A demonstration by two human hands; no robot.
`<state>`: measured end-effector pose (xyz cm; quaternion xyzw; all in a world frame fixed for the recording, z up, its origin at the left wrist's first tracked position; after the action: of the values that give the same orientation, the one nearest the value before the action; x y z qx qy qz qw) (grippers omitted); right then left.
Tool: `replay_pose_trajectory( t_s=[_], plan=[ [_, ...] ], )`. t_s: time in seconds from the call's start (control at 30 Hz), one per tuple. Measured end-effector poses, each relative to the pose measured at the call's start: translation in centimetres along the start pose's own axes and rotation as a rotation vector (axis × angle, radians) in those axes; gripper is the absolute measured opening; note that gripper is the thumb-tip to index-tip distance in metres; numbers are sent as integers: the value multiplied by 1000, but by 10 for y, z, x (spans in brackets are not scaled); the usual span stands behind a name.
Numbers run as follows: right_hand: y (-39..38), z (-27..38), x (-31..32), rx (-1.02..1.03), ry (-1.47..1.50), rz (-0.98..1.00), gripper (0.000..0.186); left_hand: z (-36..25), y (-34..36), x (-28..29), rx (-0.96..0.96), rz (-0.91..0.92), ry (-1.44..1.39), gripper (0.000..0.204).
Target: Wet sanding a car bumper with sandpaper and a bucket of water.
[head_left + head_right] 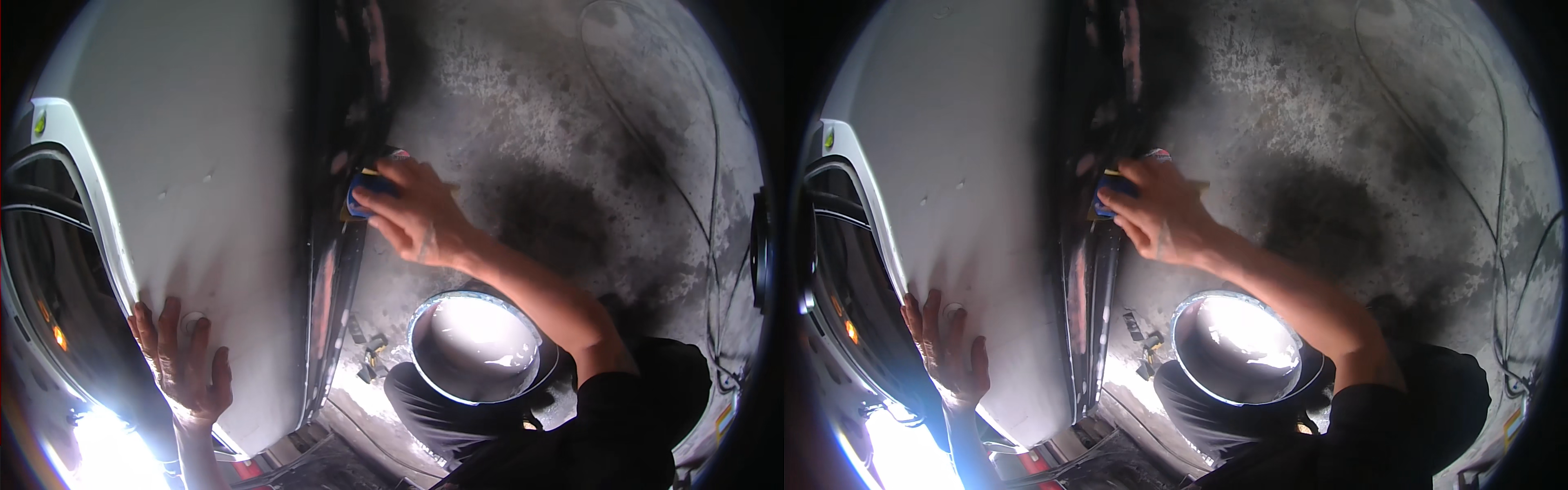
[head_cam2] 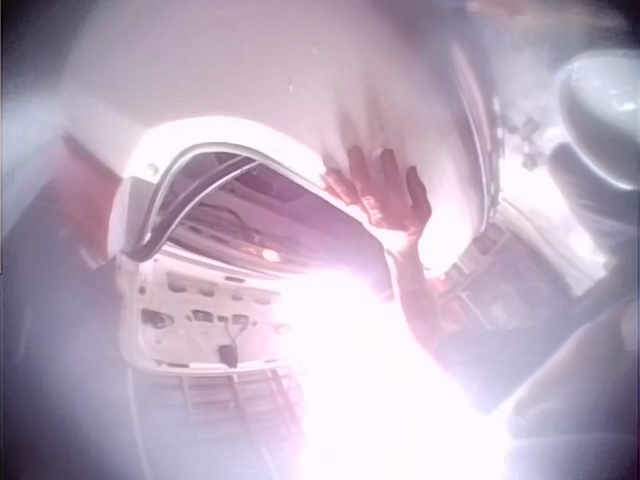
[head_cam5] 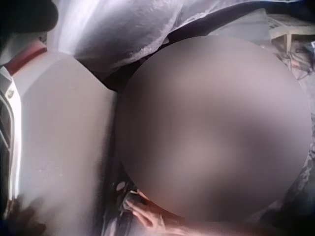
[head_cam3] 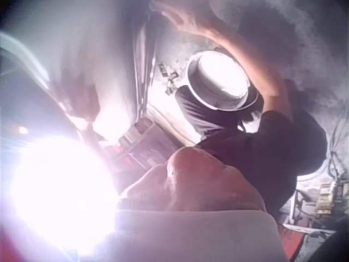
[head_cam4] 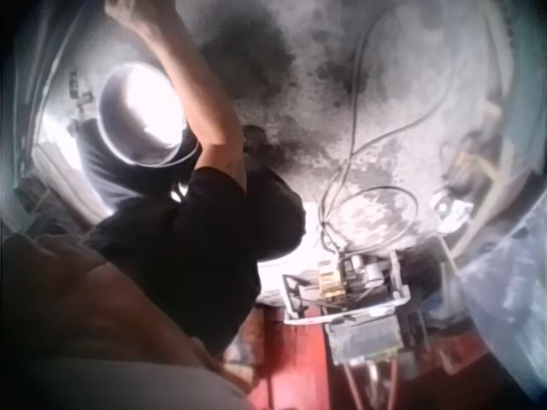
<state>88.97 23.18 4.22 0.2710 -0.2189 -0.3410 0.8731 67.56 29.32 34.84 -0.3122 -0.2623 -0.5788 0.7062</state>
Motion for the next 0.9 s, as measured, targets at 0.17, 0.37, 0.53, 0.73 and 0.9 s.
replay_pose_trajectory(
  t_s=[0.17, 0.37, 0.53, 0.73, 0.9],
  plan=[
    [15, -47, 11, -123, -12, -7, 43, 0, 1, -1, 9, 24, 11, 48],
    [14, -50, 15, -119, 39, 75, 41, 2, -3, -3, 15, 37, 24, 52],
    [13, -25, 12, -42, 87, 88, 40, 2, -4, -2, 8, 36, 7, 51],
    [17, -40, 12, -138, 75, 148, 43, 3, -3, -4, 16, 48, 26, 49],
    [15, -64, 15, -139, 67, 8, 41, 3, -2, -3, -2, 40, 26, 49]
  ],
)
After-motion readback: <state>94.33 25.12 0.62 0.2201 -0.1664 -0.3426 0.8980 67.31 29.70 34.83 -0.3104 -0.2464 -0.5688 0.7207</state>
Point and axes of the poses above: each hand's wrist, its own y-axis towards the middle knuckle, its own x-axis out of the back of the hand, z = x × y, the point moved 5 cm from there along y, towards the middle knuckle, and after that the axes turned 4 degrees about y, right-handed, at the moved point
